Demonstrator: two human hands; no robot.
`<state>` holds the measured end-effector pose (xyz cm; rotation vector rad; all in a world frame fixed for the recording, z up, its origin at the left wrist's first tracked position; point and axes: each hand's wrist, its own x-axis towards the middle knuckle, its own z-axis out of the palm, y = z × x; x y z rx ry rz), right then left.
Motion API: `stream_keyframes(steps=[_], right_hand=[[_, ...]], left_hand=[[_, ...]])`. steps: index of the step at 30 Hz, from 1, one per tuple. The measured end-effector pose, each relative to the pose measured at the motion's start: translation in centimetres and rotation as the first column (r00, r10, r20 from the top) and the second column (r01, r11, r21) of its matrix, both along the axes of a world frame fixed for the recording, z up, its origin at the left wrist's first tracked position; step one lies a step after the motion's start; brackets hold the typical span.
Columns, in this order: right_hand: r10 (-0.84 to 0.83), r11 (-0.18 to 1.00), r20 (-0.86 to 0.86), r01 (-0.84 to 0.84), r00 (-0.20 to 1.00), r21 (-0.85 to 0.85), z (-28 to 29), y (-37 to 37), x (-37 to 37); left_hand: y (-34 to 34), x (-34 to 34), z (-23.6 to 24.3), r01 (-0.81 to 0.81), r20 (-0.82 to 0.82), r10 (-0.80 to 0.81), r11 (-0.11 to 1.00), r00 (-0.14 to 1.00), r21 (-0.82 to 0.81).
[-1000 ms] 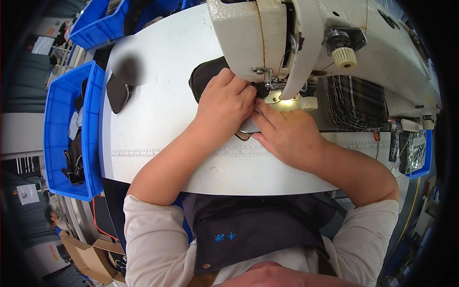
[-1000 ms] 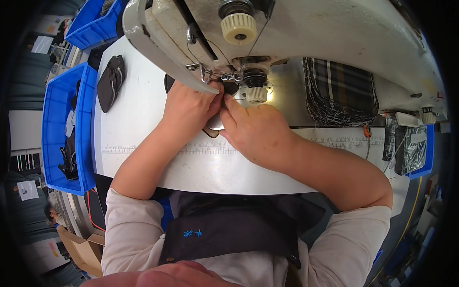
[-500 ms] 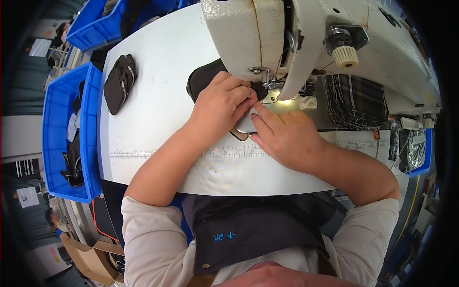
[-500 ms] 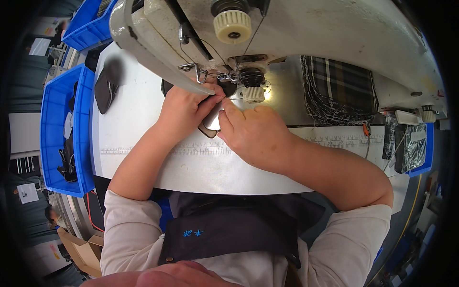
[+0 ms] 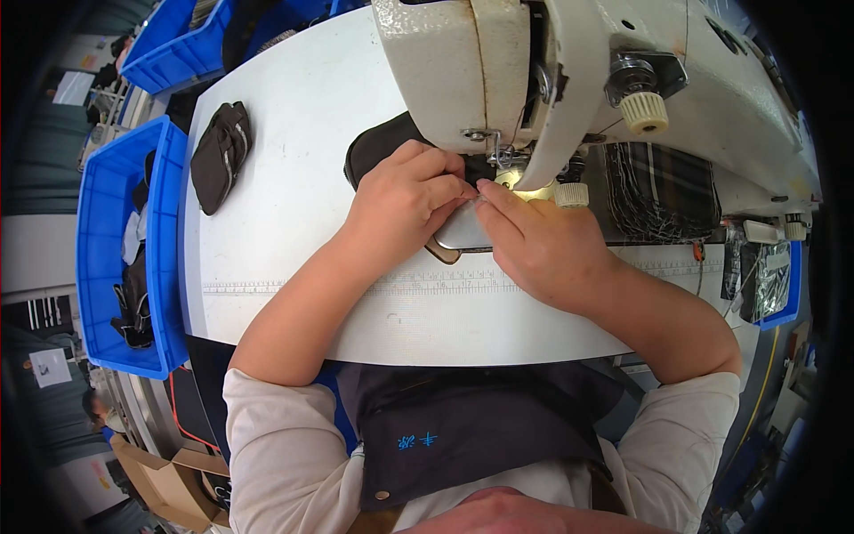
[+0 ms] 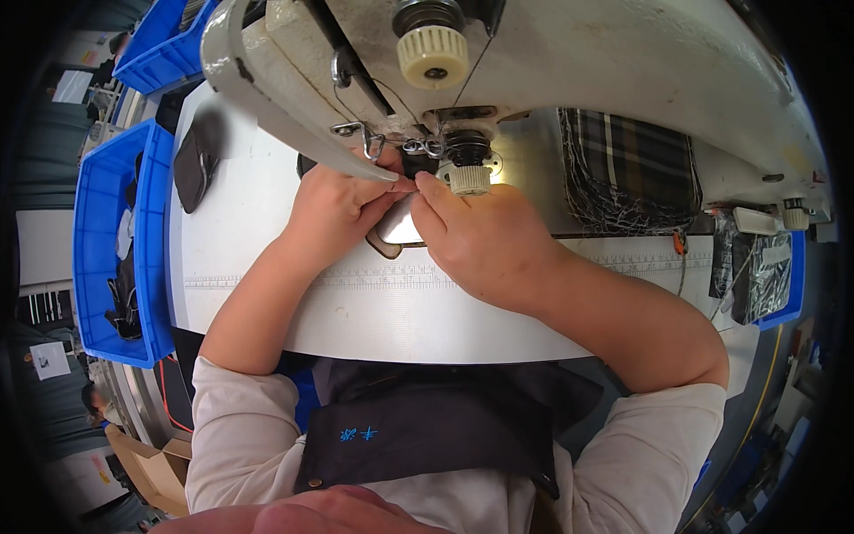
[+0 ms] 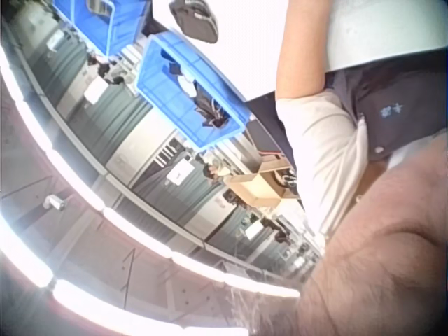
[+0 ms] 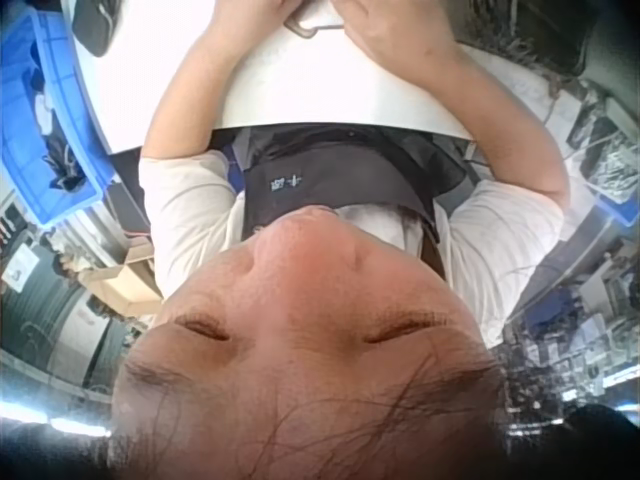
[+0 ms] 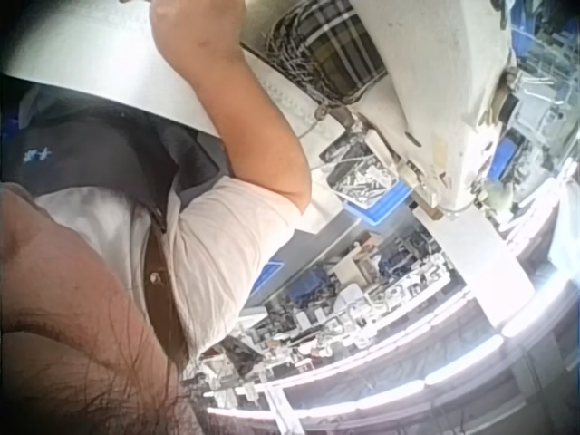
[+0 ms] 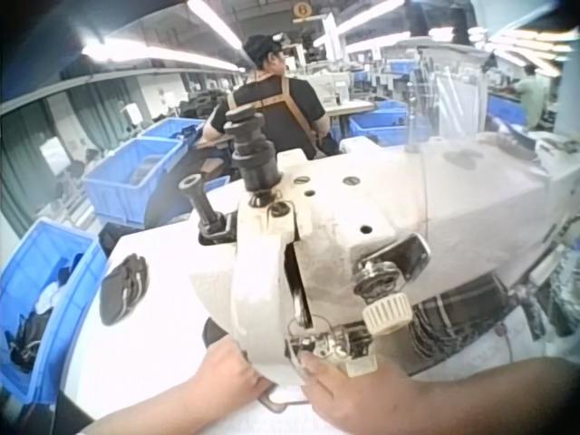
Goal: The person positions a small black pouch under a sewing machine needle and sews along the zipper edge. They guide the fabric with both hands to maintain a straight stitch line while the machine operates. The person completes the seam and removes the finished pouch from the machine.
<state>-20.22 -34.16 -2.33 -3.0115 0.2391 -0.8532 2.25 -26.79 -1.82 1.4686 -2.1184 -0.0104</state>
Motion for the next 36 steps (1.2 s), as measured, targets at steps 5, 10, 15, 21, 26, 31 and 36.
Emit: stream_keyframes(steps=[5, 10, 15, 21, 26, 31, 36], right_hand=[[-0.009, 0.999, -0.069, 0.005, 0.998, -0.054, -0.4, 0.3, -0.1], [-0.021, 0.998, -0.112, 0.014, 0.993, -0.064, -0.6, 0.5, -0.1], [-0.005, 0.999, -0.091, 0.001, 0.996, -0.048, -0.4, 0.5, 0.3], [-0.026, 0.999, -0.125, 0.022, 0.992, -0.027, -0.6, 0.6, 0.3], [-0.016, 1.000, -0.117, 0.015, 0.993, -0.011, -0.5, 0.5, 0.2], [-0.018, 1.000, -0.122, 0.015, 0.992, -0.021, -0.6, 0.5, 0.1], [-0.034, 0.999, -0.142, 0.028, 0.989, -0.038, -0.1, 0.4, 0.0]], left_hand=[[0.1, 0.2, 0.1, 0.020, 0.004, -0.020, 1.000, 1.000, -0.004], [0.1, -0.1, 0.5, -0.009, -0.017, 0.010, 0.998, 1.000, 0.060], [-0.2, -0.7, 0.3, -0.040, 0.060, 0.039, 0.999, 0.997, 0.012], [-0.3, -1.2, 0.1, -0.105, 0.118, 0.102, 0.994, 0.988, 0.021], [-0.4, -1.4, 0.0, -0.125, 0.107, 0.120, 0.991, 0.987, 0.042], [-0.2, -1.6, 0.3, -0.102, 0.117, 0.098, 0.994, 0.988, 0.027], [0.0, -1.7, 0.3, -0.099, 0.070, 0.096, 0.994, 0.993, 0.034]])
